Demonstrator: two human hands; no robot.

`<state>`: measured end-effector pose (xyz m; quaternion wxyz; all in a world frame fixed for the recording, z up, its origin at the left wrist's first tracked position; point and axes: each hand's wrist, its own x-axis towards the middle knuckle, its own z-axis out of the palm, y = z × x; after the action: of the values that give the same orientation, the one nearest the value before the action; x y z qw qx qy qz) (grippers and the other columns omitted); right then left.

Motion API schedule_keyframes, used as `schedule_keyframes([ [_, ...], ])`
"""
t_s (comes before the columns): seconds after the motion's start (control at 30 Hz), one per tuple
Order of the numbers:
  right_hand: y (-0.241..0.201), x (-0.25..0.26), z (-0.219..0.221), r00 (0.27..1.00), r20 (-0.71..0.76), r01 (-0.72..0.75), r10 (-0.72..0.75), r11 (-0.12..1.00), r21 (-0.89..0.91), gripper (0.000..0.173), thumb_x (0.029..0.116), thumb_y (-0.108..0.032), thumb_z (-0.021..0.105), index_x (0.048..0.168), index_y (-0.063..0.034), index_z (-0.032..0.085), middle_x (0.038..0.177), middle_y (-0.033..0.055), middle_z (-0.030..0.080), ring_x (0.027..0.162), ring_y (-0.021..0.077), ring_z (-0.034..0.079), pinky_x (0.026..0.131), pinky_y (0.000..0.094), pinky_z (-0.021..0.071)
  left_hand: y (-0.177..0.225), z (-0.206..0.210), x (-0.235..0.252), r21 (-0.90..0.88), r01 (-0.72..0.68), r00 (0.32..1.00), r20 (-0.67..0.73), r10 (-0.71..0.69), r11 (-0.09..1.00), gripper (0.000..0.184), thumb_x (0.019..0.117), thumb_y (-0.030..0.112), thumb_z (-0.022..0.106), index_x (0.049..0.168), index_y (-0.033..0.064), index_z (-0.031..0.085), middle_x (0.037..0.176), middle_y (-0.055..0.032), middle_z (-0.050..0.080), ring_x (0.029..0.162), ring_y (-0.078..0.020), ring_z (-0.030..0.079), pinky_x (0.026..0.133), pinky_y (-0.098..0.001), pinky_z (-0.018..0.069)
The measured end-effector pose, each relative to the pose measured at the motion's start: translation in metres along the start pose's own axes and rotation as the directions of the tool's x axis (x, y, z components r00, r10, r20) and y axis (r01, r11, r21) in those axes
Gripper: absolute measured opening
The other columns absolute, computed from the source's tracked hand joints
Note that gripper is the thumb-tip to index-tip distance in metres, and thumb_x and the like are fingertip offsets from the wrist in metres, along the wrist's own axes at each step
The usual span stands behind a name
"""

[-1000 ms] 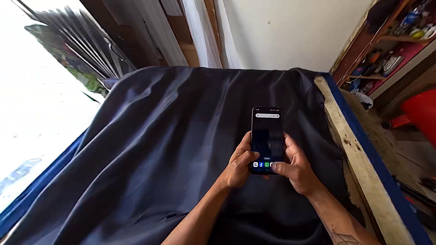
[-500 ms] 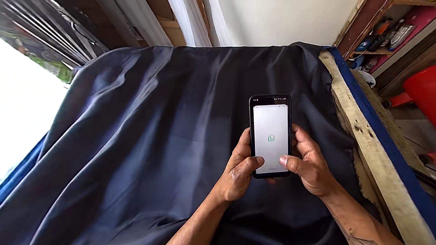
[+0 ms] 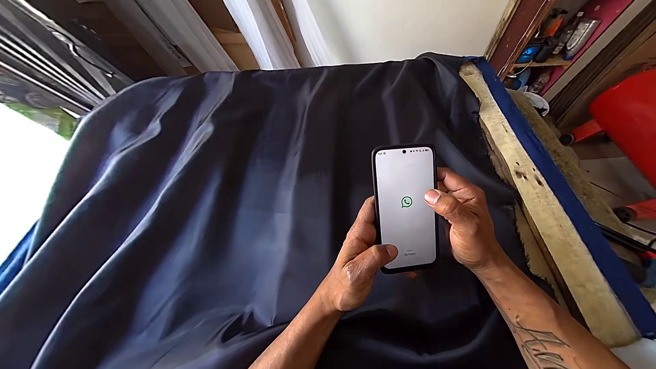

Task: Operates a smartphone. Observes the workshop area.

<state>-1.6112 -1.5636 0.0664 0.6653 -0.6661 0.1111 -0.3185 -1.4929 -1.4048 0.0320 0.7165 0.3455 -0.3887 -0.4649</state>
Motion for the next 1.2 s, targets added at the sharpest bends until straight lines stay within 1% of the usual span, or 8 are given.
schedule_keyframes([
  [0.13, -0.0013, -0.0008, -0.0008, 1.0, -0.013, -0.01, 0.01, 1.0, 0.006, 0.029, 0.1013, -0.018, 0.049, 0.121, -0.0066, 0.067, 0.092, 0.0077, 0.071, 0.074, 0.0133, 0.07, 0.061, 0.0287, 0.0609, -0.0021, 0.0002, -0.0009, -0.005, 0.007, 1.0, 0.009, -0.007, 1.0, 0.058, 0.0922, 0.0, 0.043, 0.148, 0.017, 0.038, 0.126, -0.0167, 0.063, 0.106, -0.0293, 0.07, 0.072, -0.0471, 0.0648],
  [0.33, -0.0026, -0.001, -0.0015, 1.0, -0.023, 0.011, -0.011, 1.0, -0.014, 0.026, 0.1015, -0.018, 0.048, 0.113, -0.006, 0.068, 0.086, 0.0065, 0.07, 0.07, 0.0119, 0.069, 0.058, 0.0265, 0.0593, -0.0023, 0.0034, -0.0015, -0.039, 0.013, 1.0, 0.009, -0.013, 0.999, 0.059, 0.0926, -0.001, 0.042, 0.148, 0.0171, 0.037, 0.127, -0.0184, 0.063, 0.107, -0.0311, 0.07, 0.073, -0.0483, 0.0645],
  [0.47, -0.0032, -0.0005, -0.0016, 1.0, -0.027, 0.008, -0.009, 1.0, -0.022, 0.026, 0.1014, -0.016, 0.048, 0.114, -0.0058, 0.069, 0.086, 0.0068, 0.07, 0.069, 0.0118, 0.069, 0.058, 0.0262, 0.0593, -0.0027, 0.0032, -0.001, -0.038, 0.011, 1.0, 0.015, -0.011, 0.999, 0.058, 0.0926, -0.001, 0.041, 0.148, 0.0163, 0.037, 0.126, -0.0188, 0.063, 0.106, -0.0312, 0.07, 0.074, -0.0479, 0.0645],
  [0.63, -0.0003, 0.0001, -0.002, 0.999, -0.037, 0.023, -0.025, 0.999, -0.041, 0.023, 0.1007, -0.018, 0.052, 0.111, -0.006, 0.069, 0.083, 0.0062, 0.068, 0.067, 0.0121, 0.067, 0.056, 0.0257, 0.058, -0.0022, 0.0033, -0.0004, -0.031, 0.026, 1.0, 0.016, -0.025, 0.999, 0.059, 0.0925, -0.002, 0.041, 0.149, 0.0173, 0.037, 0.127, -0.0185, 0.063, 0.107, -0.0311, 0.07, 0.074, -0.048, 0.0645],
  [0.8, -0.0008, 0.0008, -0.0022, 0.999, -0.052, 0.014, -0.016, 0.999, -0.049, 0.024, 0.102, -0.02, 0.051, 0.107, -0.006, 0.07, 0.081, 0.0063, 0.069, 0.065, 0.0122, 0.067, 0.055, 0.0261, 0.0578, -0.0024, 0.0026, -0.0003, -0.024, 0.03, 0.999, 0.023, -0.029, 0.999, 0.06, 0.0916, -0.002, 0.041, 0.149, 0.0171, 0.037, 0.127, -0.0182, 0.063, 0.108, -0.0311, 0.07, 0.074, -0.0484, 0.0646],
  [0.93, -0.0017, 0.0002, -0.0031, 0.998, -0.054, 0.02, -0.022, 0.999, -0.039, 0.028, 0.1036, -0.018, 0.047, 0.109, -0.0055, 0.071, 0.083, 0.0063, 0.071, 0.067, 0.0115, 0.068, 0.056, 0.0259, 0.0585, -0.0029, 0.0033, -0.0001, -0.021, 0.027, 1.0, 0.016, -0.027, 0.999, 0.06, 0.0916, -0.002, 0.041, 0.148, 0.0167, 0.038, 0.127, -0.0181, 0.063, 0.107, -0.0308, 0.071, 0.072, -0.0476, 0.0647],
  [1.07, -0.0016, -0.0003, -0.0033, 0.999, -0.04, 0.01, -0.011, 0.999, -0.032, 0.028, 0.1021, -0.016, 0.045, 0.109, -0.0057, 0.07, 0.084, 0.0062, 0.071, 0.067, 0.0112, 0.068, 0.056, 0.026, 0.0585, -0.0021, 0.0031, -0.0002, -0.021, 0.022, 1.0, 0.015, -0.022, 1.0, 0.06, 0.0918, -0.002, 0.04, 0.148, 0.0172, 0.038, 0.127, -0.0168, 0.064, 0.106, -0.0294, 0.071, 0.072, -0.0467, 0.0648],
  [1.2, -0.0018, -0.0003, -0.0033, 1.0, -0.005, 0.004, -0.004, 1.0, -0.018, 0.03, 0.1012, -0.014, 0.044, 0.116, -0.0042, 0.068, 0.089, 0.0074, 0.072, 0.072, 0.0125, 0.07, 0.061, 0.0279, 0.0607, 0.0, 0.0029, 0.001, -0.034, 0.001, 1.0, 0.015, -0.001, 0.999, 0.058, 0.091, -0.004, 0.04, 0.147, 0.0144, 0.038, 0.126, -0.0178, 0.063, 0.106, -0.03, 0.071, 0.071, -0.0476, 0.0648],
])
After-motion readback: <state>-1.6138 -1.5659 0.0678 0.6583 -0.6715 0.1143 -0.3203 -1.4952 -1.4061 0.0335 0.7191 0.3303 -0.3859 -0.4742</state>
